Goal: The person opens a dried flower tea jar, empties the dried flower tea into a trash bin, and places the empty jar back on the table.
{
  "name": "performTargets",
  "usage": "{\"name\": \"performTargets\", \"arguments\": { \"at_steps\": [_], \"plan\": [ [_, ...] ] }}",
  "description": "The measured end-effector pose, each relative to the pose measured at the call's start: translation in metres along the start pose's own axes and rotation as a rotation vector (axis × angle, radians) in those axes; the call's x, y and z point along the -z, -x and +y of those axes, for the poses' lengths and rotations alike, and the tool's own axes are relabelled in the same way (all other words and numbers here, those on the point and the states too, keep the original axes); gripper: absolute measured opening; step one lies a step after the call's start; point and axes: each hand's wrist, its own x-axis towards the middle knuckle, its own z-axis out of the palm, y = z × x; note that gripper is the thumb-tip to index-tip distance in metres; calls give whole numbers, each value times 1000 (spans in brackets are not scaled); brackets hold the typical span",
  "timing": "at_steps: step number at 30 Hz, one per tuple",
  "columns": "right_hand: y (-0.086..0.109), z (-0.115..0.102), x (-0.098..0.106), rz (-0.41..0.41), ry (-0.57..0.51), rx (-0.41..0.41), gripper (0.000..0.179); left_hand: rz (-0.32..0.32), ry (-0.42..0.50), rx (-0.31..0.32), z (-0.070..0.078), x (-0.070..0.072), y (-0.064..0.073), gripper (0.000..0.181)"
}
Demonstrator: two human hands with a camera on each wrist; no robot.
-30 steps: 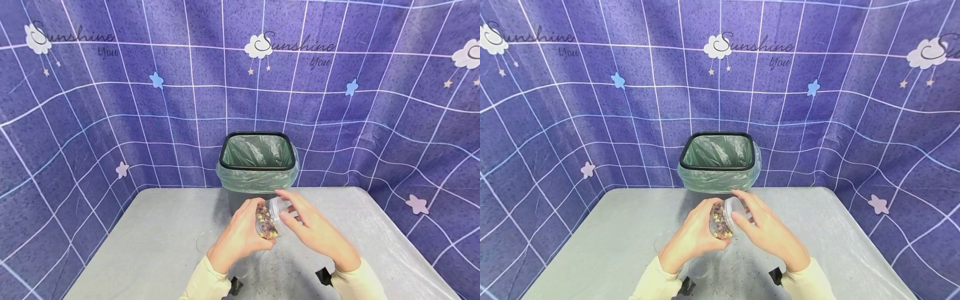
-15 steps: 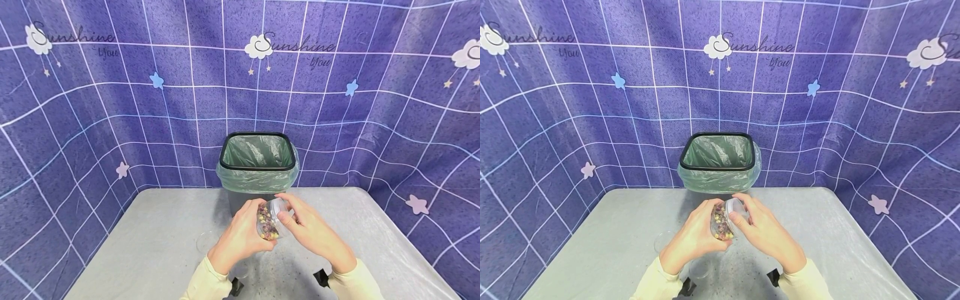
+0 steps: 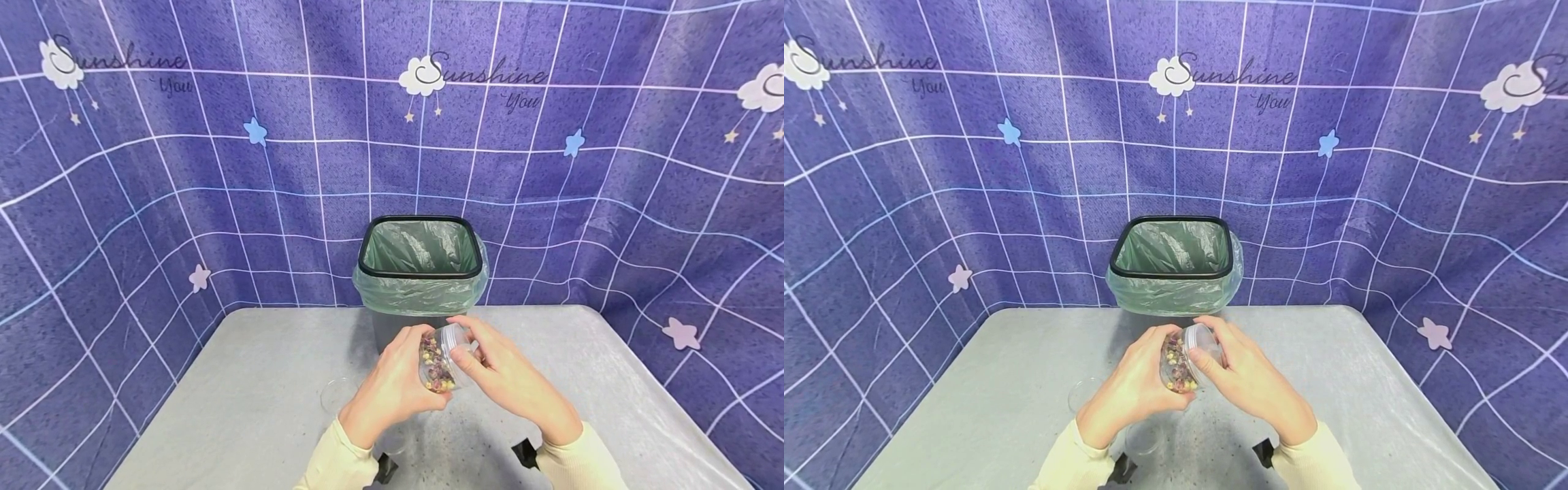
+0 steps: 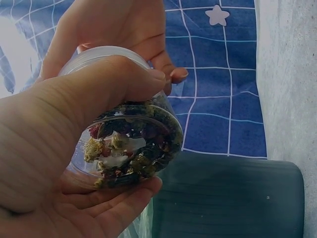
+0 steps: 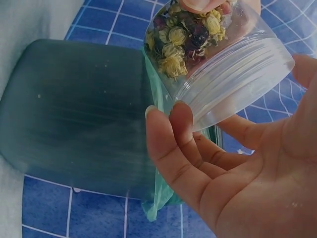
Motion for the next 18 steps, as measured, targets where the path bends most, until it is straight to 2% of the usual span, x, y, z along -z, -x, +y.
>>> {"name": "performTargets", "arguments": {
  "at_steps": [7,18],
  "plan": [
    [1,-1,2,-37,-45,-25,52,-10,6,8,0,0,0,89],
    [1,-1,5,-31,1,19,54,-17,3,5,0,0,0,89]
  ]
}}
